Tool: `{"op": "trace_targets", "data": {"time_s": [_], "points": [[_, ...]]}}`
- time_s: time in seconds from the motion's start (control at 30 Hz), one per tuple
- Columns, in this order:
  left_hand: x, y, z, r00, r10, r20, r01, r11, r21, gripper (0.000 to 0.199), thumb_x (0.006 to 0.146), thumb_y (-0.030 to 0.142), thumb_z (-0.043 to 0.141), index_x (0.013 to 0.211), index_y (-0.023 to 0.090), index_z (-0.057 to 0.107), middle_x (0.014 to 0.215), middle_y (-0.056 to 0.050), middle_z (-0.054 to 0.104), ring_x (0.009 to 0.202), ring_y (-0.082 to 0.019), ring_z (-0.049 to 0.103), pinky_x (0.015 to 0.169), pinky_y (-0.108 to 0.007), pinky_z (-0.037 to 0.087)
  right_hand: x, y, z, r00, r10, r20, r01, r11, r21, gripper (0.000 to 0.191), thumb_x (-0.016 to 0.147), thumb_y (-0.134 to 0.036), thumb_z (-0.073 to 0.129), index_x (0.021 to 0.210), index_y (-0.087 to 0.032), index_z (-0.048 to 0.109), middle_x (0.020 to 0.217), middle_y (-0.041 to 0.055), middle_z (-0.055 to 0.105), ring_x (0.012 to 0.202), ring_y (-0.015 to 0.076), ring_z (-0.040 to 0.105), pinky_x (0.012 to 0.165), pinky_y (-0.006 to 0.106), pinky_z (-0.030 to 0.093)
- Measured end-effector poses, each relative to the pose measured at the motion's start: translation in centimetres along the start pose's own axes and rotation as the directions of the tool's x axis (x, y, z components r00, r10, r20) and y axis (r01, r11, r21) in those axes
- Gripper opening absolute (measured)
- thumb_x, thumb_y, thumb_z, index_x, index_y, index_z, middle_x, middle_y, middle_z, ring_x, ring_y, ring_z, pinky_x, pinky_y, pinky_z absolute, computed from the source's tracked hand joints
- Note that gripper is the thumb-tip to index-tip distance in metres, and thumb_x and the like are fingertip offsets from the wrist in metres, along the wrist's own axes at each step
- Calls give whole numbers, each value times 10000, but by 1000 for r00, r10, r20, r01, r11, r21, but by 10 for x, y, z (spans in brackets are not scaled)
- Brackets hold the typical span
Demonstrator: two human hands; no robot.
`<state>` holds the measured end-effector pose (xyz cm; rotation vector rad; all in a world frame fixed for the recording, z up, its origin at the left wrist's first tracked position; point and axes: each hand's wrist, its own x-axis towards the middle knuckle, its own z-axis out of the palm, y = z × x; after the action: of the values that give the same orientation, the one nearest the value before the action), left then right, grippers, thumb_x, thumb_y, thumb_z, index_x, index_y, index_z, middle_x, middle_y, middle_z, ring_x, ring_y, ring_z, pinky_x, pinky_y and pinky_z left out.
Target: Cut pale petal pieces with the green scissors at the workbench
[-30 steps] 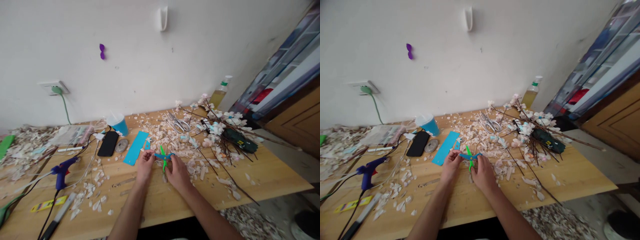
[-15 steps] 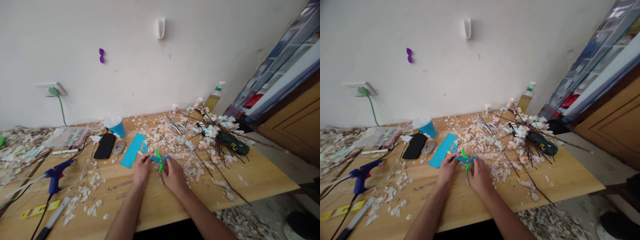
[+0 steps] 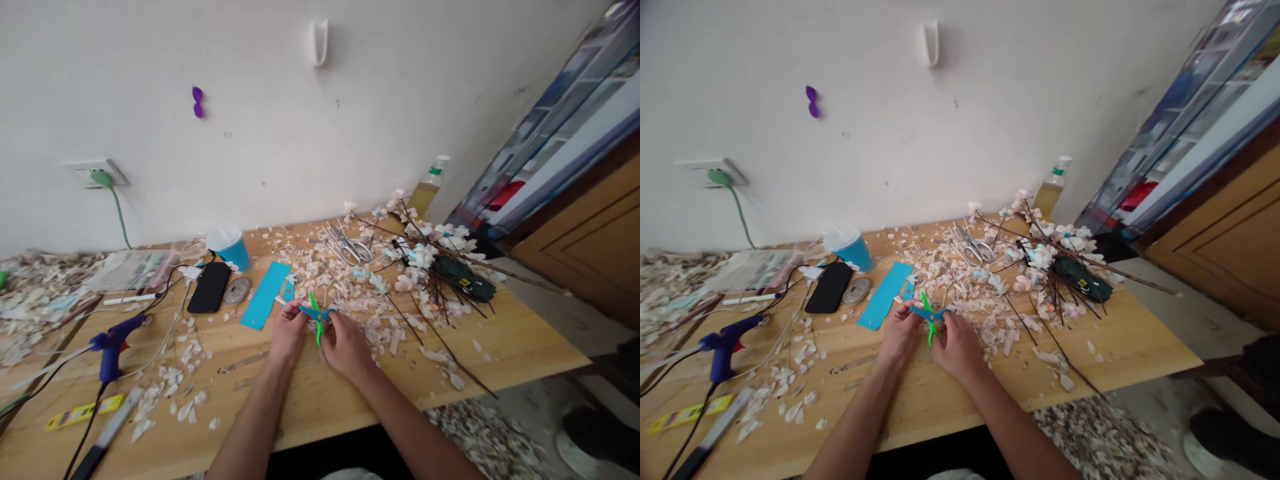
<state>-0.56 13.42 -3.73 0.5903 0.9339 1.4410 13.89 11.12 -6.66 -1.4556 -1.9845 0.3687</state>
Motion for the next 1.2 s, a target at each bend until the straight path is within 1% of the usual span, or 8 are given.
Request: {"op": "trace_targets", "data": {"time_s": [0.23,0.33,0.43,0.57,0.73,0.83,1.0,1.2], "points": [[4,-8,-6,995,98,14,-99,991,86,319,632,297,854,871,175,681,811,-9,701,726,-120,626,727,-234,479,1,-3,-5,999,14,37,-15,1000,20,161,811,-225,525,968,-188,515,860,54,609,829,216,566,740,321,423],[6,-10,-8,993,114,4,-114,989,89,311,641,306,848,871,181,680,827,-7,706,738,-123,628,736,-239,480,1,-4,-5,999,14,29,-14,1000,8,158,813,-229,523,964,-185,521,864,62,608,829,219,562,739,323,417],[6,-10,-7,992,122,-35,-119,989,84,323,622,320,856,856,182,681,822,-3,708,736,-128,633,739,-245,479,1,-4,-5,1000,0,27,0,1000,4,181,806,-231,531,980,-181,525,868,63,609,837,221,560,740,322,414],[5,-12,-5,991,119,-55,-115,991,69,339,609,326,862,862,181,689,815,-2,709,733,-128,635,729,-243,476,1,-4,-6,999,10,37,-10,1000,3,202,800,-240,557,989,-179,527,874,57,609,835,218,560,738,317,408],[5,-13,-4,992,115,-50,-114,993,26,322,621,299,862,872,170,707,829,-19,717,731,-123,630,739,-244,479,2,-4,-5,999,28,41,-27,1000,-7,153,807,-224,556,951,-187,523,853,47,604,827,211,558,732,306,394],[4,-12,-3,995,87,-43,-88,996,-19,305,616,285,867,857,177,716,817,-13,724,723,-121,632,733,-241,481,3,-4,-5,999,32,37,-31,999,-13,141,803,-203,556,940,-192,525,843,41,606,819,206,561,721,299,383],[4,-11,0,998,39,-55,-45,993,-110,334,568,282,891,843,187,726,783,-1,725,684,-117,631,698,-233,479,3,-2,-3,999,19,31,-18,1000,-14,118,807,-192,554,923,-199,535,842,41,617,814,200,567,713,290,380],[4,-11,-1,997,54,-48,-58,993,-100,318,569,254,890,839,193,733,799,7,724,711,-103,629,725,-220,471,2,0,-1,999,35,19,-35,999,-9,112,809,-186,563,920,-201,562,837,43,635,814,200,585,712,284,385]]}}
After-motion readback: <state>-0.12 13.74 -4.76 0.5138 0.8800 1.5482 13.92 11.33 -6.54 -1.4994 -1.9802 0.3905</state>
